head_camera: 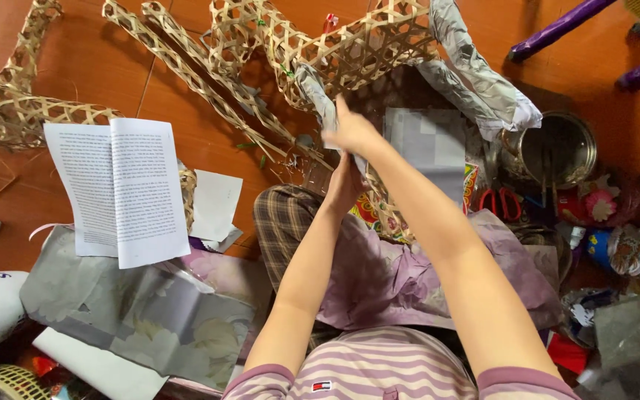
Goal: Wrapping a bamboo frame with paper to create a craft object
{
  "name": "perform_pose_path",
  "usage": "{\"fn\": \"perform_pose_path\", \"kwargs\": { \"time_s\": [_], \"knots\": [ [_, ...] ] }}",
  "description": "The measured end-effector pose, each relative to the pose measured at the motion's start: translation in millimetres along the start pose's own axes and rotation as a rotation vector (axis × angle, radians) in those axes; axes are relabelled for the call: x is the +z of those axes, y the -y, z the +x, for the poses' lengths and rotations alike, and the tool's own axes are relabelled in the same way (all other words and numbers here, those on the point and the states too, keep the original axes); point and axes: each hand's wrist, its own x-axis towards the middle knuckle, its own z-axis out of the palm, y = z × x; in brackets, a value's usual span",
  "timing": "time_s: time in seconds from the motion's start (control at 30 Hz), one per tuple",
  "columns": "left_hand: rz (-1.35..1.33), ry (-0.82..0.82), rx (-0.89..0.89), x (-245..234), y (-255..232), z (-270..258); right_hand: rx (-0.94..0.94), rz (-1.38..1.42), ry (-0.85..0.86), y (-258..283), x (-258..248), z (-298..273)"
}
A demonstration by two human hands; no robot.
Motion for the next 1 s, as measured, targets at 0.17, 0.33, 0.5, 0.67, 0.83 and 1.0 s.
{"fn": "perform_pose_path", "kwargs": {
  "time_s": [0.17, 0.33, 0.5, 0.67, 0.83, 1.0],
  "knots": [
    [0.344, -0.211, 0.263, -21.1, -3.7, 4.1, -0.02, -0.124, -0.128, -41.1, -0.1, 59.9],
    [0.608, -0.306, 0.409, 40.7, -66.6, -36.6, 0.055, 0.184, -0.05, 81.2, -156.7, -79.7],
    [0.197, 0.697, 0.303, 88.5, -124.1, -74.8, -0.689, 0.596, -0.16, 57.1, -203.4, -154.9],
    [0.673, 0.496, 0.392, 119.2, -164.5, -112.8, -0.654, 0.612, -0.565, 32.6, -183.5, -139.4],
    [0.969, 0.393, 0.434, 144.5, -159.0, -131.6, -0.455, 0.876, -0.967, 13.2, -121.4, -39.0],
    [1.318, -0.109, 0.435, 136.0, -167.5, -125.8, -0.462, 1.115, -0.703, 34.8, -84.7, 6.6]
  ]
}}
